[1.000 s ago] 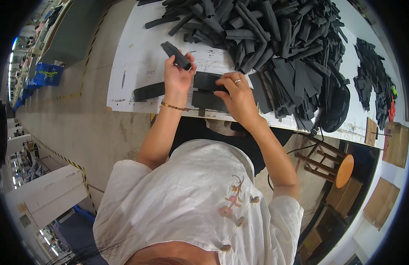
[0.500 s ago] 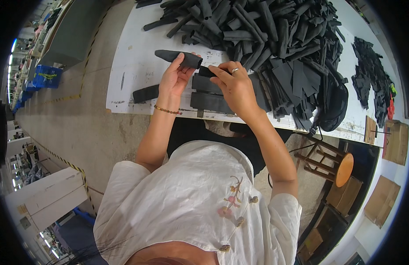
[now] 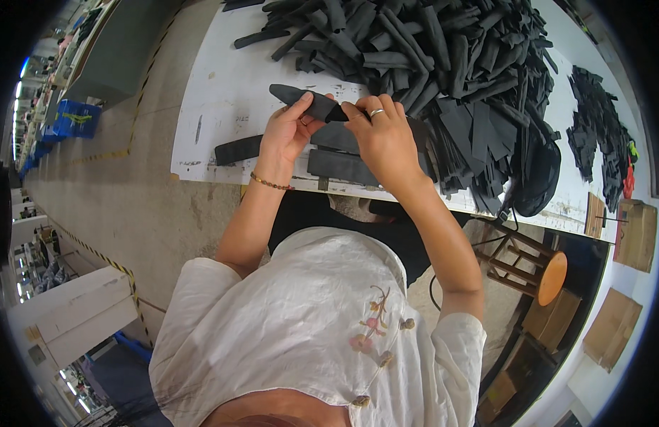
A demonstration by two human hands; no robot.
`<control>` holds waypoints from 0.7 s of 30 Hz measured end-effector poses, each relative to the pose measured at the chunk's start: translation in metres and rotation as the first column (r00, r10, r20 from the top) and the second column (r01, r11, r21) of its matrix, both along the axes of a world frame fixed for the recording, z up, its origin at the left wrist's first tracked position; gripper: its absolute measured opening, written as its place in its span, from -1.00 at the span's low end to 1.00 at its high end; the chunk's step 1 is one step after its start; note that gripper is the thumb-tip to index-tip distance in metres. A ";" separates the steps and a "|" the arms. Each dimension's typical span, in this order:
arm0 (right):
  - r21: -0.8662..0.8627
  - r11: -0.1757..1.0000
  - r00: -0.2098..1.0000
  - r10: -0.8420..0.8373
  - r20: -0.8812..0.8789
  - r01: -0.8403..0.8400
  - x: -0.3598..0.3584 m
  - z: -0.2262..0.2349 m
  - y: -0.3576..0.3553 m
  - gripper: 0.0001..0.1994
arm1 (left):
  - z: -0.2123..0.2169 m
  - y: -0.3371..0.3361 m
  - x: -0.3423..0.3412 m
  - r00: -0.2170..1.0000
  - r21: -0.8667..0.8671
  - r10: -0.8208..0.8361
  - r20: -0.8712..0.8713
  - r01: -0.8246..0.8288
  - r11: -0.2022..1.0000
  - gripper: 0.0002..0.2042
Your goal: Sorting and stacking grey foam or rubber components on a workbench in a production facility.
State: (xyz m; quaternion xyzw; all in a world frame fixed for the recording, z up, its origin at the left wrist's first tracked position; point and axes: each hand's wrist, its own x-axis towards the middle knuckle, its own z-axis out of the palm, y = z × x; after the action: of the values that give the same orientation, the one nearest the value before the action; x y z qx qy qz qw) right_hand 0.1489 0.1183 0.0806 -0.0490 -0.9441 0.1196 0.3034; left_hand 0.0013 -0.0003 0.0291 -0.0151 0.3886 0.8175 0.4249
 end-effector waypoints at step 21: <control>-0.205 0.979 1.000 0.018 0.003 -0.017 0.007 -0.024 -0.023 -0.62 | 0.013 0.007 0.036 0.965 0.372 0.078 -0.250 0.021 0.928 -0.79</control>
State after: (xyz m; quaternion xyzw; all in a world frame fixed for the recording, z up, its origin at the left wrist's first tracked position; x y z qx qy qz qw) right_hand 0.1563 0.0955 0.0570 -0.0718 -0.9279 0.2189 0.2931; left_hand 0.0377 0.0070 0.0418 0.1676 0.2791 0.8771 0.3532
